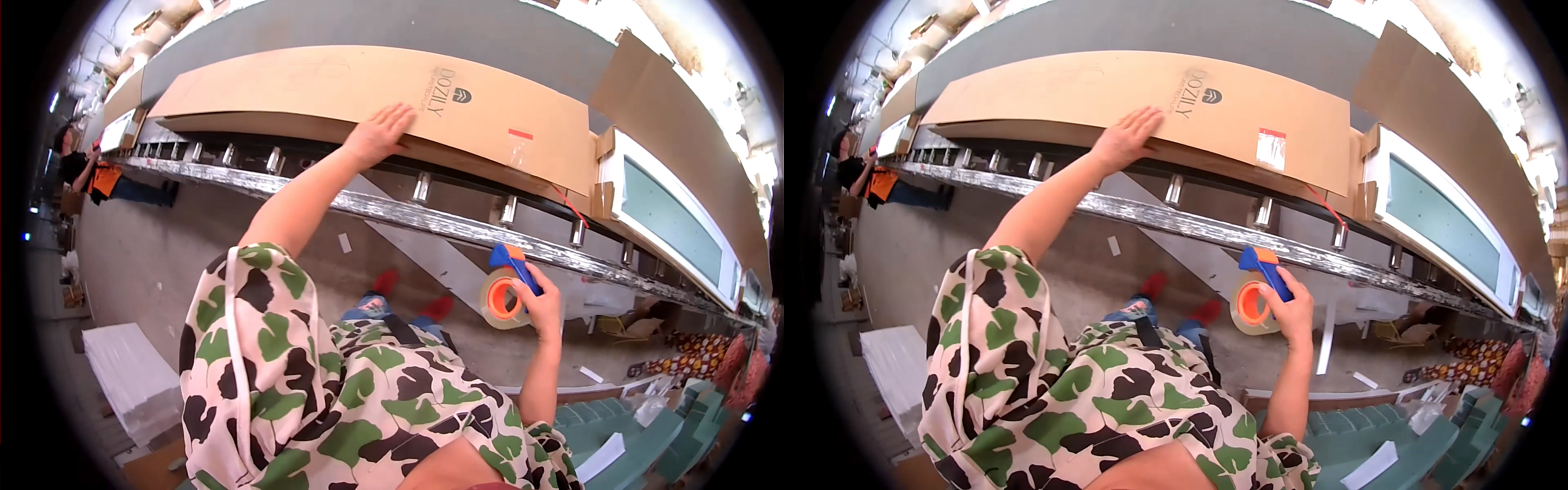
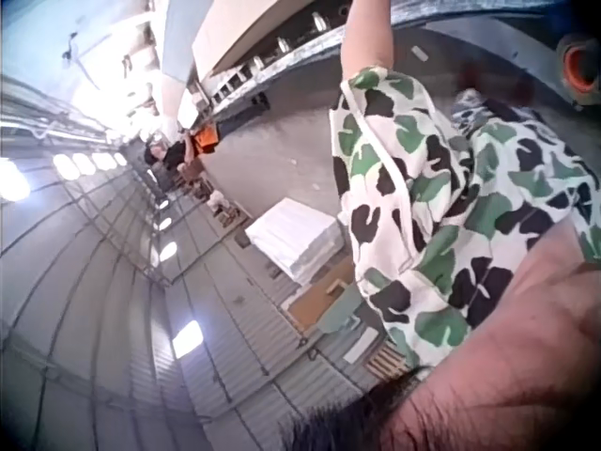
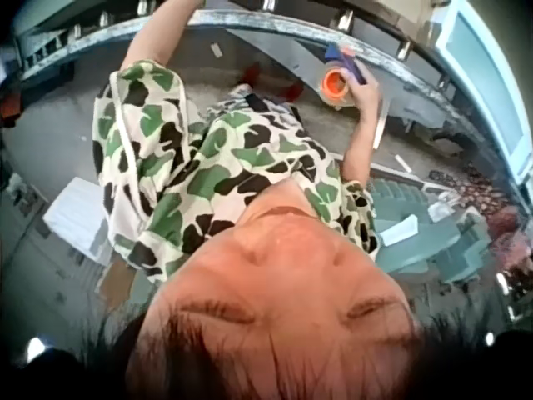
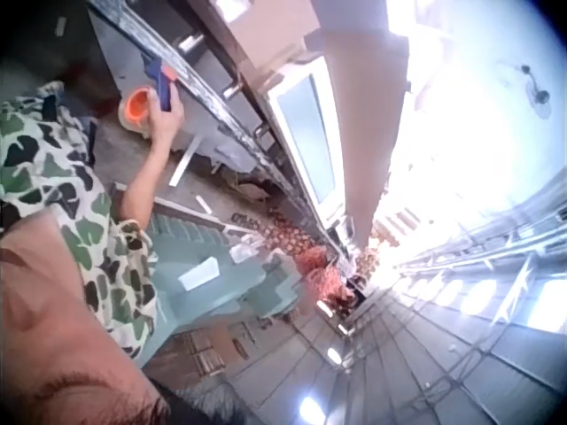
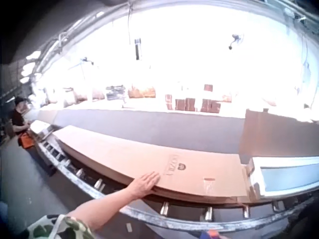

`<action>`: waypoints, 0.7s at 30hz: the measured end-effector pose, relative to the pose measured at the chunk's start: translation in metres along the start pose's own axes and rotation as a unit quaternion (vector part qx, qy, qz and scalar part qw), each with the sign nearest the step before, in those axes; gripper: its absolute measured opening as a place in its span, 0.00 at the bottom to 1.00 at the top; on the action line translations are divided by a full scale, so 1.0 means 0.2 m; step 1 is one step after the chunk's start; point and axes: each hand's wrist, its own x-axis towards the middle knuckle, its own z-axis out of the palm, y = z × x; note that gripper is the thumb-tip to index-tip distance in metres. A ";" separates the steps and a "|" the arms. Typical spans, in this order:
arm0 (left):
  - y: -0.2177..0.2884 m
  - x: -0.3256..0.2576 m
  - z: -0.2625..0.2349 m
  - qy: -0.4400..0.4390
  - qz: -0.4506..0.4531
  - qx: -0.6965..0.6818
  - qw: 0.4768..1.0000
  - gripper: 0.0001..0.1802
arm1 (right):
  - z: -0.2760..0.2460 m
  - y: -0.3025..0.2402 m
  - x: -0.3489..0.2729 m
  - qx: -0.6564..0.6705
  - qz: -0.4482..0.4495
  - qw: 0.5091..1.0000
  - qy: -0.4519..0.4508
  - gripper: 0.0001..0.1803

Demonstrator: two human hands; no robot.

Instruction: The person retrieves foam sheets from the floor, places them inside a cardboard box on the packaging line, folds the box shut, and seals it using a tape dispenser.

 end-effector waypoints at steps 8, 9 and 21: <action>-0.12 -0.08 0.06 0.088 0.073 0.010 0.993 0.38 | 0.29 -0.07 -0.15 -0.016 0.002 0.998 0.061 0.31; -0.12 -0.10 0.10 0.107 0.072 0.009 0.992 0.35 | 0.35 -0.13 -0.16 -0.024 0.004 0.997 0.075 0.31; -0.29 -0.25 0.09 0.128 0.105 -0.014 0.986 0.30 | 0.94 -1.37 0.41 -0.147 -0.096 0.978 0.112 0.35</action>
